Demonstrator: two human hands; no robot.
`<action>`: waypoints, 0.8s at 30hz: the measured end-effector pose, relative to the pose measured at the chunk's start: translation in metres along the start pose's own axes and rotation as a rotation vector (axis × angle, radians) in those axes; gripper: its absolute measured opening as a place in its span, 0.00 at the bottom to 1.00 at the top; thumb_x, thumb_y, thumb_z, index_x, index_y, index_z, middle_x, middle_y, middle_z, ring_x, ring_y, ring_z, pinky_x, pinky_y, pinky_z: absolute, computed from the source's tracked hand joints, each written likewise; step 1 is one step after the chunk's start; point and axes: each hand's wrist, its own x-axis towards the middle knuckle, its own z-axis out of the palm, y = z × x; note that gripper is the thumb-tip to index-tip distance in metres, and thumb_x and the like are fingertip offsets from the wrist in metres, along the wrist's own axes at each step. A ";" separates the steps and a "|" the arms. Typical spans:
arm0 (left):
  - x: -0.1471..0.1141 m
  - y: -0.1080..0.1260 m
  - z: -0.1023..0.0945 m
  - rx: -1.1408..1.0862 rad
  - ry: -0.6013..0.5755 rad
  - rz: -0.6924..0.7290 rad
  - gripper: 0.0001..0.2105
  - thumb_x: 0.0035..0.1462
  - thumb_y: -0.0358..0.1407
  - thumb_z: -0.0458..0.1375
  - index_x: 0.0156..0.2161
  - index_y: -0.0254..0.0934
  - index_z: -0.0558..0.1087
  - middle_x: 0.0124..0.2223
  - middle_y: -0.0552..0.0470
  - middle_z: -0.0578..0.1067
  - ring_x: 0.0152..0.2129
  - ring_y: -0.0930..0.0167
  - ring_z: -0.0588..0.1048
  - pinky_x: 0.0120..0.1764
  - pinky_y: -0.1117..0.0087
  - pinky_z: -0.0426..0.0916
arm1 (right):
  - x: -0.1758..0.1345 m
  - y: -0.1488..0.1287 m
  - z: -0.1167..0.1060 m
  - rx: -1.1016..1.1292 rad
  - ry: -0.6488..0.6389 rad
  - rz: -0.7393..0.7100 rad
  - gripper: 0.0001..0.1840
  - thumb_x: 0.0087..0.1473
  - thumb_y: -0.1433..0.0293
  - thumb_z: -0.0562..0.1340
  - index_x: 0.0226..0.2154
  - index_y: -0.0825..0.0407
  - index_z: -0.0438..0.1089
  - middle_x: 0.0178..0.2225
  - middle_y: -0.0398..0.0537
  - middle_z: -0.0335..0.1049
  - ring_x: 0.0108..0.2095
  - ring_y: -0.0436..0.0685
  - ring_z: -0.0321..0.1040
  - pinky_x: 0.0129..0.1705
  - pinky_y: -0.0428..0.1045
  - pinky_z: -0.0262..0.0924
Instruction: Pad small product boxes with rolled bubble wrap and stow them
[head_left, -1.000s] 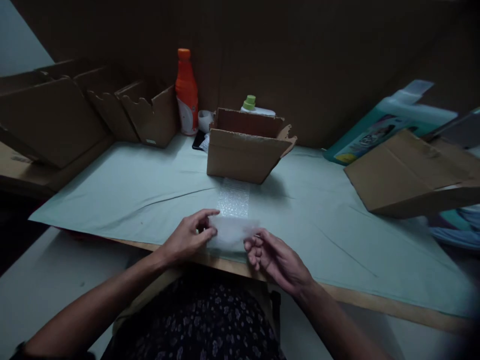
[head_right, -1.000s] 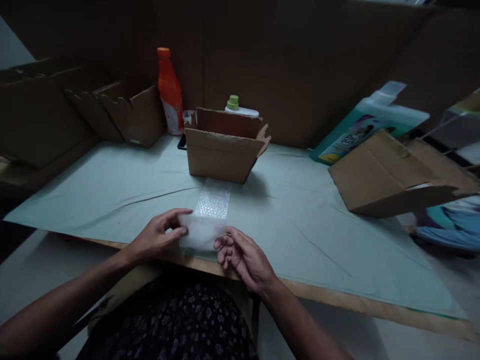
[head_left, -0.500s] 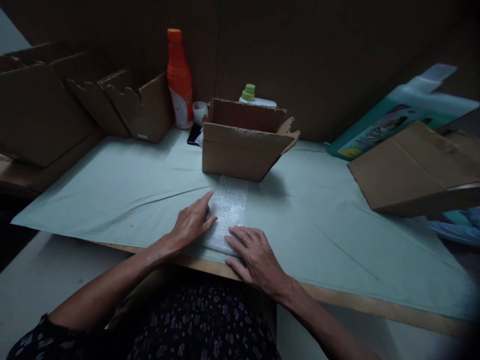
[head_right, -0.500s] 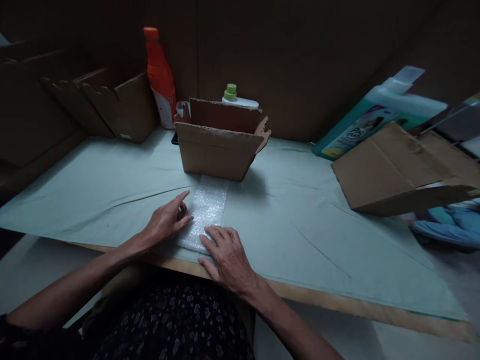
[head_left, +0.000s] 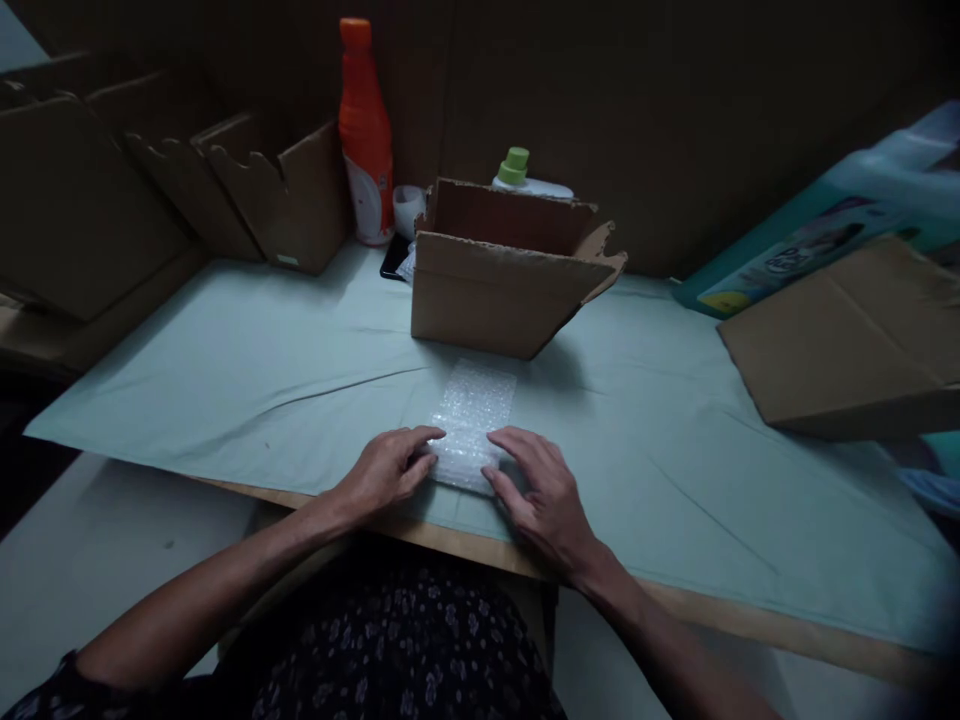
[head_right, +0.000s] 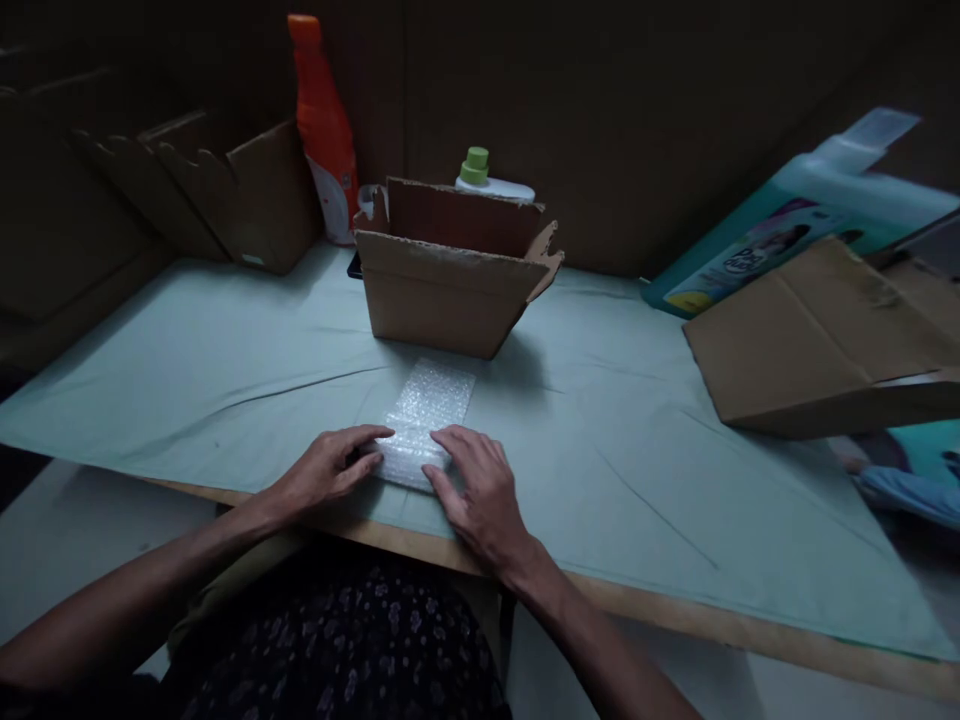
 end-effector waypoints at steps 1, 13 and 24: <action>0.003 0.000 0.001 0.006 -0.015 -0.021 0.16 0.62 0.32 0.55 0.54 0.37 0.73 0.36 0.51 0.80 0.29 0.69 0.77 0.36 0.67 0.72 | -0.003 0.000 -0.001 -0.068 0.033 -0.073 0.14 0.62 0.68 0.61 0.50 0.50 0.71 0.47 0.54 0.76 0.47 0.61 0.72 0.47 0.58 0.66; -0.013 0.002 -0.003 0.165 0.083 0.397 0.19 0.64 0.29 0.55 0.59 0.39 0.65 0.46 0.45 0.79 0.42 0.64 0.76 0.46 0.57 0.71 | -0.003 0.003 0.005 0.069 -0.198 -0.001 0.13 0.65 0.70 0.57 0.50 0.49 0.73 0.42 0.49 0.80 0.41 0.58 0.74 0.46 0.56 0.66; 0.031 0.004 0.007 0.307 0.102 0.124 0.18 0.63 0.36 0.56 0.57 0.34 0.69 0.47 0.39 0.77 0.42 0.59 0.75 0.46 0.54 0.71 | -0.003 0.009 0.004 -0.269 -0.166 -0.160 0.17 0.59 0.70 0.63 0.51 0.56 0.71 0.52 0.61 0.74 0.50 0.68 0.69 0.50 0.64 0.62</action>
